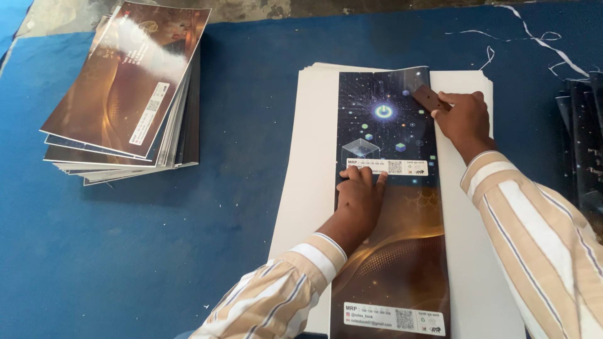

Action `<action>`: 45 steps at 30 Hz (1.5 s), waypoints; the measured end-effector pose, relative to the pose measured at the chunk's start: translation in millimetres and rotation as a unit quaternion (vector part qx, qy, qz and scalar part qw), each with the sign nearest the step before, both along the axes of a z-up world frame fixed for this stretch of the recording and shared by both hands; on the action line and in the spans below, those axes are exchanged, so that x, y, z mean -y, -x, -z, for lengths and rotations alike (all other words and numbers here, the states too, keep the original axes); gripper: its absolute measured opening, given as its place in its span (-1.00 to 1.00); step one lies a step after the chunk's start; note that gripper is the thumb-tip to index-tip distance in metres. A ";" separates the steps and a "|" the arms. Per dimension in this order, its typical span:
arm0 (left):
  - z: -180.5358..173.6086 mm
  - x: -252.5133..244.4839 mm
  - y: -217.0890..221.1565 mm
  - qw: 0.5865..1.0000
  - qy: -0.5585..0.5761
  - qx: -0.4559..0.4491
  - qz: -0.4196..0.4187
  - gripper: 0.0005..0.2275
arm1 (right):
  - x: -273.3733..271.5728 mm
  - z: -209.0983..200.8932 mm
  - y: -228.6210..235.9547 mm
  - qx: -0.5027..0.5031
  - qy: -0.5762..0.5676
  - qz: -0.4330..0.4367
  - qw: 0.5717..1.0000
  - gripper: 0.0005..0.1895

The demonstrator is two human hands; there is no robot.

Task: The person places a printed cover sheet onto a stack of white paper and uses a wooden block to press and smooth the spine. The person repeats this process for multiple units, folding the cover over the paper stack and pressing the edges to secure the binding.

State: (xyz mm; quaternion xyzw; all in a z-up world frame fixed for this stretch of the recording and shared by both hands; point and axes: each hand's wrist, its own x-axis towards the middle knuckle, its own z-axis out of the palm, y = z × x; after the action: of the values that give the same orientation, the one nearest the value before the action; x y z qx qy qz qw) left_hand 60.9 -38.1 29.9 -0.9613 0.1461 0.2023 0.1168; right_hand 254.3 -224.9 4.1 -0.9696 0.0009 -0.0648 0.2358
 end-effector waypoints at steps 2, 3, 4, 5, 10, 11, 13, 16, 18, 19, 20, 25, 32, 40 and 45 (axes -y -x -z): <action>-4.7 -1.7 0.2 1.000 -0.002 -0.011 0.003 0.27 | 0.3 3.4 -7.8 0.005 0.001 0.004 1.000 -0.53; -6.4 -1.9 0.9 1.000 -0.004 -0.009 0.004 0.27 | -0.3 5.3 -11.9 0.006 -0.004 0.007 1.000 -0.53; -7.9 -1.6 1.5 1.000 -0.004 -0.007 0.005 0.27 | -0.6 7.2 -15.6 0.006 -0.008 0.011 1.000 -0.53; -9.1 -1.4 1.7 1.000 -0.007 -0.009 0.010 0.27 | -0.2 8.5 -19.1 0.006 -0.012 0.014 1.000 -0.52; -8.7 -3.3 1.4 1.000 -0.009 -0.008 0.019 0.27 | -0.6 14.9 -35.7 0.018 -0.007 0.011 1.000 -0.53; -7.9 -3.2 1.5 1.000 -0.010 -0.003 0.019 0.26 | -0.4 15.5 -38.9 0.026 -0.005 0.006 1.000 -0.54; -6.9 -3.2 2.2 1.000 -0.013 0.007 0.021 0.24 | -1.4 16.2 -44.0 0.010 -0.009 0.004 1.000 -0.54; -8.8 -3.7 2.4 1.000 -0.012 -0.005 0.022 0.24 | -5.8 15.5 -50.7 -0.002 -0.010 0.023 1.000 -0.54; -10.8 -4.0 2.0 1.000 0.000 -0.010 0.013 0.24 | -8.5 14.6 -54.7 -0.010 -0.017 0.033 0.999 -0.55; -11.4 -4.6 1.9 1.000 0.006 -0.012 0.009 0.24 | -8.7 13.6 -56.8 -0.015 -0.025 0.034 0.999 -0.55; -11.9 -5.0 2.3 1.000 0.009 -0.009 0.008 0.23 | -9.4 13.2 -58.1 -0.022 -0.034 0.035 0.999 -0.55; -12.8 -4.5 3.6 1.000 0.005 -0.005 0.014 0.22 | -12.0 10.4 -65.4 -0.043 -0.057 0.051 0.996 -0.57; -14.8 -5.5 4.8 1.000 0.019 -0.004 0.005 0.21 | -16.2 27.3 -86.5 -0.016 -0.020 0.083 0.996 -0.58; 11.1 -0.8 2.5 0.995 0.025 0.093 -0.007 -0.01 | -17.4 22.0 -81.4 -0.016 -0.007 0.081 0.997 -0.54; 6.1 -1.3 4.2 0.999 0.026 0.048 -0.004 0.06 | -16.9 15.2 -65.4 -0.047 0.009 0.067 0.997 -0.57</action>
State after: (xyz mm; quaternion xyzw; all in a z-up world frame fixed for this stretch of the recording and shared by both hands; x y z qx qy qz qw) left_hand 56.7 -36.8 23.8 -0.9732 0.1417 0.1525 0.0982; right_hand 319.7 -208.0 -11.1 -0.9714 0.0761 -0.0351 0.2220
